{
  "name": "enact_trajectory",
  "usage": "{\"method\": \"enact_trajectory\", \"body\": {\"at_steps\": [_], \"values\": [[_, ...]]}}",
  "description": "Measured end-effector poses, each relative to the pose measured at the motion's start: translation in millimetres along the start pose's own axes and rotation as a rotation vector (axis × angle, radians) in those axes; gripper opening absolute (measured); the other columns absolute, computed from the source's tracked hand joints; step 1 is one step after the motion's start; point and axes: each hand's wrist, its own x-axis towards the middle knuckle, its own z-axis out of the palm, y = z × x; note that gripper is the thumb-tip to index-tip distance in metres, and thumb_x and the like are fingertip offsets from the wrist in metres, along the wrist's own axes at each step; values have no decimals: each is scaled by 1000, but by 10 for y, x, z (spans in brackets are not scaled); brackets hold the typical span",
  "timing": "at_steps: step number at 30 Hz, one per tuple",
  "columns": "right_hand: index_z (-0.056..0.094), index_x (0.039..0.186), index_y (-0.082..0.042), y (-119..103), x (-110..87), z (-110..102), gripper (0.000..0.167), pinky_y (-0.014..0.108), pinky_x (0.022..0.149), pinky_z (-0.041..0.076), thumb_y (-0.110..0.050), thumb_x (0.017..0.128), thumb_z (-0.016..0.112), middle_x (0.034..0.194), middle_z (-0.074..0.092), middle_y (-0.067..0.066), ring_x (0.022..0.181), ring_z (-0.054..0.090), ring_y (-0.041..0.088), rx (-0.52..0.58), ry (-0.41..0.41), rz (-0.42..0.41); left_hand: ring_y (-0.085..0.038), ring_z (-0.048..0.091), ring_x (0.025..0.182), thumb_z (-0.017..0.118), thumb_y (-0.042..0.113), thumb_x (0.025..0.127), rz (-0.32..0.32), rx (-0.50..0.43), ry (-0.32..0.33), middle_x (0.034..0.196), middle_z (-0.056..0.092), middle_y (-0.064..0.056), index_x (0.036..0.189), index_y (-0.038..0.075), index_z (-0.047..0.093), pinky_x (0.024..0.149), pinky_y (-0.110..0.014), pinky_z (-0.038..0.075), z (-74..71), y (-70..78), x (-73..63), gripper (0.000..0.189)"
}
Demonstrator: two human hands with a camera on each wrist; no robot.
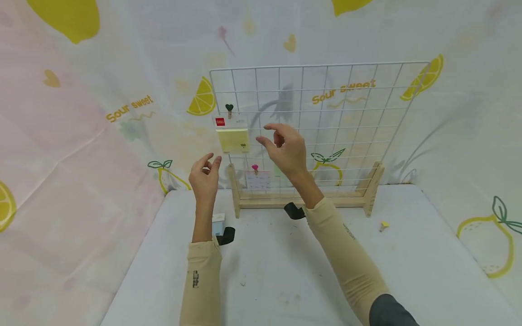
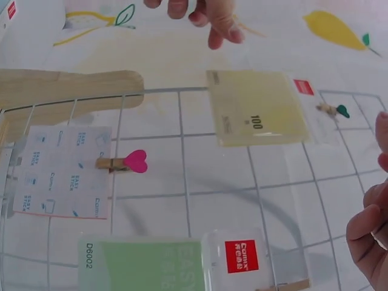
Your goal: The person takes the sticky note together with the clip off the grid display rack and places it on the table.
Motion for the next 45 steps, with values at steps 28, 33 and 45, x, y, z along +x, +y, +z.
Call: {"method": "enact_trajectory", "body": {"at_steps": [28,33,45], "values": [[71,109,-5,-229,422,391,25,27,59,34,-22,90,74,66,49,3,62,45,16,-41,-123,101,-2,43,54,76,24,89,-21,-23,-64,75,50,3,110,-2,73,51,-16,35,135,130,279,34],[71,111,-8,-279,484,431,24,27,57,32,-23,92,71,67,49,0,62,45,15,-81,-155,153,-1,43,52,76,22,89,-17,-7,-79,75,51,2,110,-2,73,49,-16,34,136,155,307,32],[70,113,-13,-386,672,508,24,26,50,29,-27,94,67,69,49,-2,60,42,14,-145,-221,216,-3,45,52,75,23,90,-40,-19,-115,76,54,0,109,-2,73,48,-16,34,162,159,339,31]]}}
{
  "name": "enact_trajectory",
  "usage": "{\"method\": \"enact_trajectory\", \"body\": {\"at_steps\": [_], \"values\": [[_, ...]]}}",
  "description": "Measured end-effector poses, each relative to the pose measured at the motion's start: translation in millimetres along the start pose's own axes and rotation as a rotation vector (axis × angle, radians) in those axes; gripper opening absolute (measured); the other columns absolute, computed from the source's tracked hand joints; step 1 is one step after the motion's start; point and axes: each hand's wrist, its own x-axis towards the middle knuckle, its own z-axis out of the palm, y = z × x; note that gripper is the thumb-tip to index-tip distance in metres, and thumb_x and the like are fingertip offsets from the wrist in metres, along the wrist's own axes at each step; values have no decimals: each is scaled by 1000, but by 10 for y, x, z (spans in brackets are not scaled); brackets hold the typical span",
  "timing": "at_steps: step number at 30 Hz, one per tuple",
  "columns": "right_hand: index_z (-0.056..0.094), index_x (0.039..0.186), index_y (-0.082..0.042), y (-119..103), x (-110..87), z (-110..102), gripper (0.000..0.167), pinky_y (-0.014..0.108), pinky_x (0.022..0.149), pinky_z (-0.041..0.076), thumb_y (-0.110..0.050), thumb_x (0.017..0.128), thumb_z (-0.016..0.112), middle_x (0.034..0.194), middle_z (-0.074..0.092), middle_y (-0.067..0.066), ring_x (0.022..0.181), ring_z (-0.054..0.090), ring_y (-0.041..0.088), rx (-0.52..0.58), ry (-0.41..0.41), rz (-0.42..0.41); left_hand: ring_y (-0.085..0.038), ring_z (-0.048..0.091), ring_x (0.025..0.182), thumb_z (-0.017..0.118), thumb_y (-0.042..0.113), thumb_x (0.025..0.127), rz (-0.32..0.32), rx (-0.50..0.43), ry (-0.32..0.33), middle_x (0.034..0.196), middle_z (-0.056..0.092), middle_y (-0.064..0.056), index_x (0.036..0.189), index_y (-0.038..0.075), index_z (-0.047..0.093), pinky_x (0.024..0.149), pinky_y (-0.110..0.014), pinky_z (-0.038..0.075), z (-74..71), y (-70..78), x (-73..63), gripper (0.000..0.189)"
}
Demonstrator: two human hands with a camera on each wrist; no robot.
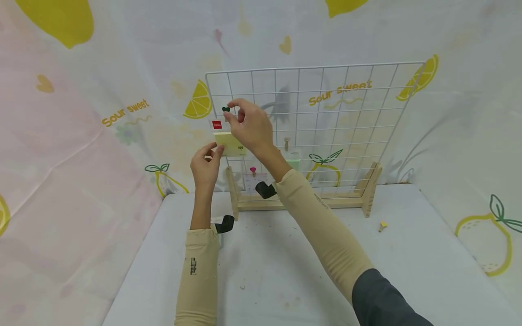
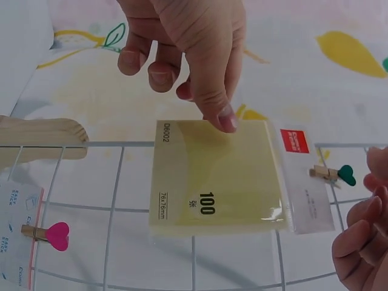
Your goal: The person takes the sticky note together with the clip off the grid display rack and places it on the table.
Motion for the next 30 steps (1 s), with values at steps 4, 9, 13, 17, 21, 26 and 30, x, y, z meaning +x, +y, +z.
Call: {"method": "enact_trajectory", "body": {"at_steps": [4,9,13,17,21,26,30], "values": [[70,114,-13,-15,44,40,25,25,49,28,-27,94,66,68,49,-2,58,42,13,-4,-10,13,-6,46,55,74,21,91,2,4,-8,79,56,-3,109,-2,73,51,-17,36,0,2,7,29],[68,122,-16,-31,72,54,29,26,48,32,-29,96,63,72,54,-3,60,46,12,-79,-74,36,-7,47,58,73,17,91,-1,3,-11,80,57,-4,107,-2,73,54,-17,38,6,8,11,25],[65,127,-19,-45,82,53,32,28,50,37,-31,97,61,77,58,-2,64,51,13,-151,-132,63,-6,47,58,72,15,91,7,1,-4,79,58,-6,107,-3,73,53,-16,37,9,2,17,24],[63,130,-21,-69,94,49,33,29,52,41,-31,99,58,94,67,-1,69,54,14,-229,-182,82,-7,47,58,72,15,92,11,-2,-10,80,58,-6,107,-4,72,53,-16,37,22,-8,20,25],[60,134,-20,-102,118,52,35,29,53,44,-30,100,55,116,68,0,71,57,16,-318,-234,75,-8,48,62,72,14,92,6,-7,-14,79,58,-7,107,-4,72,53,-16,37,33,-13,15,24],[60,133,-17,-111,133,59,34,29,55,46,-29,102,53,110,68,1,71,59,17,-411,-263,48,-9,48,66,71,12,92,-5,-26,-24,79,58,-9,106,-6,72,54,-15,37,45,-15,13,23],[63,127,-16,-105,133,46,29,29,53,43,-26,102,52,95,67,0,65,56,17,-432,-260,25,-6,49,65,70,11,92,-33,-45,-29,81,60,-10,104,-7,71,55,-16,39,56,-23,16,21]]}}
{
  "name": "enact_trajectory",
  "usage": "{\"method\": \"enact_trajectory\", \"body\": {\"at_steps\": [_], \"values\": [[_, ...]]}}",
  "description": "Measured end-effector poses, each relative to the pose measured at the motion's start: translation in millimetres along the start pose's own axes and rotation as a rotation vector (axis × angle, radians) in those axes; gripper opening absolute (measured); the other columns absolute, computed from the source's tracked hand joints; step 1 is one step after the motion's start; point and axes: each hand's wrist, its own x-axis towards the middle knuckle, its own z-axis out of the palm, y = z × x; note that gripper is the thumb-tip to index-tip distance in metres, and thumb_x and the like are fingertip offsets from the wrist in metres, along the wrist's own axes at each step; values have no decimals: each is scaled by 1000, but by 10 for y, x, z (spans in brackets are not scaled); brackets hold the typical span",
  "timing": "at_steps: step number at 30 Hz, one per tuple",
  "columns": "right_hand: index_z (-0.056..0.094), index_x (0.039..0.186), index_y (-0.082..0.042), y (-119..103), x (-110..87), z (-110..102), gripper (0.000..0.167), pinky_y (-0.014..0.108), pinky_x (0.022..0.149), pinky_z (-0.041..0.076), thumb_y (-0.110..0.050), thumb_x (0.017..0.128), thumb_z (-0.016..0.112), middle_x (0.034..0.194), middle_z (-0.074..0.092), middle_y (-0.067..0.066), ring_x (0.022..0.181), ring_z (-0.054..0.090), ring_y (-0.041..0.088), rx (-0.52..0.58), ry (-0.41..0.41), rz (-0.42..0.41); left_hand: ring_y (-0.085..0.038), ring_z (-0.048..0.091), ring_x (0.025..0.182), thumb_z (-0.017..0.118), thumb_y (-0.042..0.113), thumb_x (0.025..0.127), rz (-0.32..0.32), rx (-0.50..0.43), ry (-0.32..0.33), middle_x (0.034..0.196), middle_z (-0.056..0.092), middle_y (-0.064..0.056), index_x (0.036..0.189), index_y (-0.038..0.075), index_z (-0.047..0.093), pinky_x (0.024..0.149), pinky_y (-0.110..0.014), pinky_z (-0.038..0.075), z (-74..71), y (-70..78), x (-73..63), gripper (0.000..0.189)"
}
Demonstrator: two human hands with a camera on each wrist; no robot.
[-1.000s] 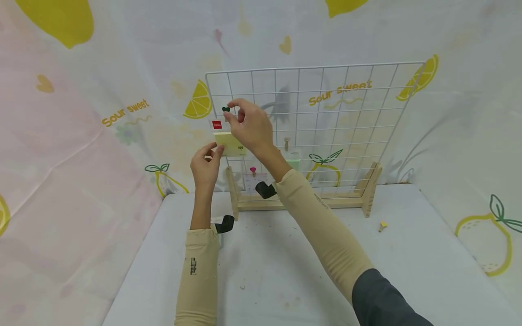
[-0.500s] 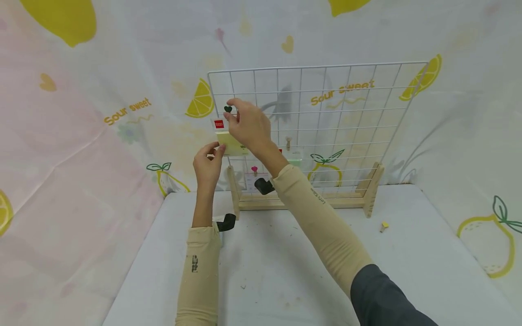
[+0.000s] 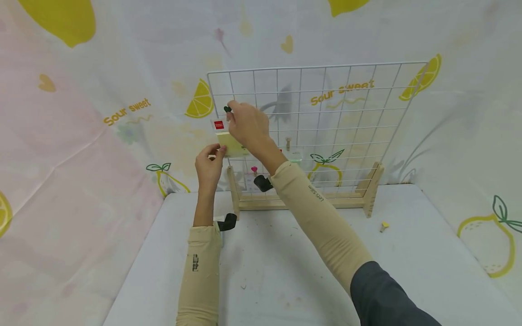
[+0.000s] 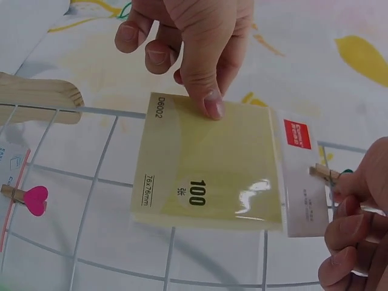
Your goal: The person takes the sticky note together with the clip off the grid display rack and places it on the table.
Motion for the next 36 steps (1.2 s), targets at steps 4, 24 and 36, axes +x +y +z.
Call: {"method": "enact_trajectory", "body": {"at_steps": [4,24,36], "values": [[65,122,-16,4,-2,-17,25,27,50,38,-25,103,51,88,65,0,62,51,15,14,2,-7,-4,48,60,70,11,92,-25,-31,-4,82,59,-6,102,-7,70,55,-16,41,-7,1,-5,20],[77,108,-20,35,4,-31,22,27,52,41,-23,101,56,101,73,-4,76,64,15,99,155,-43,-6,42,49,64,2,95,-161,-371,-63,82,50,-8,110,-17,62,43,-16,34,-139,319,-138,25],[78,97,-15,75,9,-120,19,27,54,42,-17,98,60,92,73,-1,71,62,15,171,267,-129,-5,41,50,69,15,93,-147,-361,-23,81,51,-2,108,-7,67,43,-15,29,-90,96,-89,26]]}}
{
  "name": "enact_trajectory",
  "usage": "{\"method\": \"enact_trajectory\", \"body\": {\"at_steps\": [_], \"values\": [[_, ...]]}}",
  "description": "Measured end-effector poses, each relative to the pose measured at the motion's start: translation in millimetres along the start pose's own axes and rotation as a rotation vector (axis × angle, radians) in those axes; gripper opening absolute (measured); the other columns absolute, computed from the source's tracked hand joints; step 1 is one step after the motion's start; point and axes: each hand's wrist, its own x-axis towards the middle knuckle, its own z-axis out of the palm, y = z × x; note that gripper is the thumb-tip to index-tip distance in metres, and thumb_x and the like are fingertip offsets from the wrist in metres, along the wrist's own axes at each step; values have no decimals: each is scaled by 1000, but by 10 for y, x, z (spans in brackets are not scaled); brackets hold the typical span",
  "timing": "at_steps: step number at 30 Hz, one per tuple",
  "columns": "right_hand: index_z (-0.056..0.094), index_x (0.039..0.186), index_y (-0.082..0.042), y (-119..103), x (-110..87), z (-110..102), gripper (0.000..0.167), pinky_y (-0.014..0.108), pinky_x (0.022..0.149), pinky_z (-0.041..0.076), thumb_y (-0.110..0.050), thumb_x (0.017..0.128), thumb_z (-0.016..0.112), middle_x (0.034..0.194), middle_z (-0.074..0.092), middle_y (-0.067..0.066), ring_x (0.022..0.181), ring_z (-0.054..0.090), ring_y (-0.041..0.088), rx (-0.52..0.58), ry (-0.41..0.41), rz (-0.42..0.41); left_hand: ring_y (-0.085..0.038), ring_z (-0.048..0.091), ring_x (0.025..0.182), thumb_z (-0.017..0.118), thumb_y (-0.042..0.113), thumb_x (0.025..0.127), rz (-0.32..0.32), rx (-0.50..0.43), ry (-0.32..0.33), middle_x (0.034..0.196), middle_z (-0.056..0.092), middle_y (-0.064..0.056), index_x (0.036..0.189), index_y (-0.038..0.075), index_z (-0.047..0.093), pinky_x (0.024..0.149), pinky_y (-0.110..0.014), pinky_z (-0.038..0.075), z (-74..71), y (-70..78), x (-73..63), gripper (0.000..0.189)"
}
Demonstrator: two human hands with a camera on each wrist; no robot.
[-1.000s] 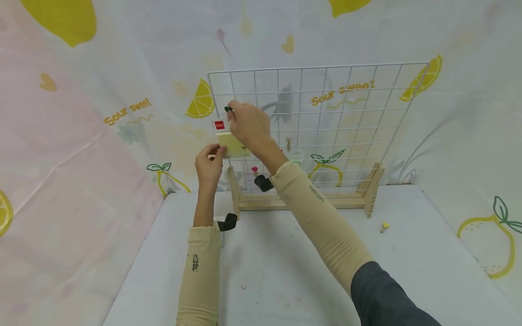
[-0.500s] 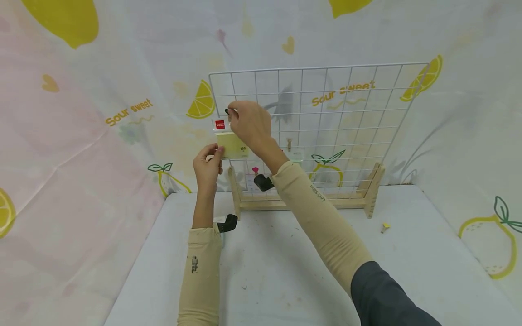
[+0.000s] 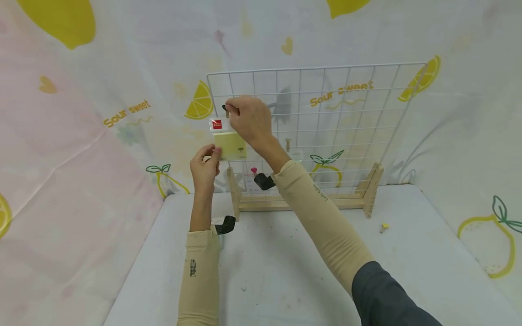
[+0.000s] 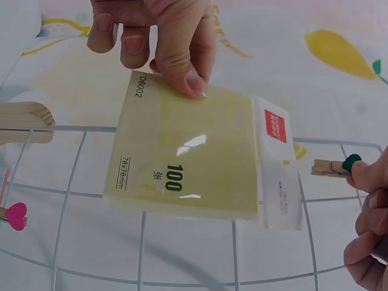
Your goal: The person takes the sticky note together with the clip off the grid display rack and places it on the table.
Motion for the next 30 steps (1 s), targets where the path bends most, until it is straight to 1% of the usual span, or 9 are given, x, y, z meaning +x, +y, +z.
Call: {"method": "enact_trajectory", "body": {"at_steps": [3,9,14,19,24,27,30], "values": [[78,100,-15,-4,1,-34,19,26,54,41,-18,98,60,94,74,-1,72,62,14,7,-7,14,-5,41,51,69,17,94,14,12,-2,82,51,-1,108,-7,67,43,-15,29,-2,2,-20,28],[78,102,-15,-5,-17,-90,19,25,53,37,-19,99,60,95,74,-2,70,59,13,23,-20,12,-5,40,51,69,17,94,-5,4,-3,83,51,-2,109,-8,66,43,-16,29,-46,-2,-44,29],[78,102,-13,29,-26,-156,19,24,55,36,-17,98,61,92,74,0,66,55,12,58,-16,6,-5,41,52,69,18,93,-9,6,-6,84,50,-3,111,-8,66,44,-16,29,-60,38,-68,31],[77,104,-11,50,-57,-228,19,24,57,34,-18,98,60,91,73,1,65,51,14,74,-55,19,-5,40,52,70,17,93,-3,-28,-11,84,50,-3,110,-9,66,44,-16,28,-68,55,-85,31],[76,107,-11,81,-107,-277,19,23,57,33,-18,98,61,94,72,1,67,50,14,87,-73,41,-5,40,52,70,16,93,2,-27,-11,84,50,-2,110,-10,65,44,-15,28,-75,54,-95,31],[77,108,-12,100,-132,-297,18,23,55,30,-17,97,62,90,71,1,64,48,14,105,-74,50,-5,40,51,70,15,93,11,-27,-6,82,50,-2,109,-9,66,44,-15,28,-90,53,-105,30],[77,107,-12,119,-159,-306,18,23,54,27,-16,97,63,83,69,1,61,46,14,119,-74,58,-4,39,49,70,15,92,32,-35,-7,80,49,-2,108,-10,66,43,-16,27,-110,53,-117,29]]}}
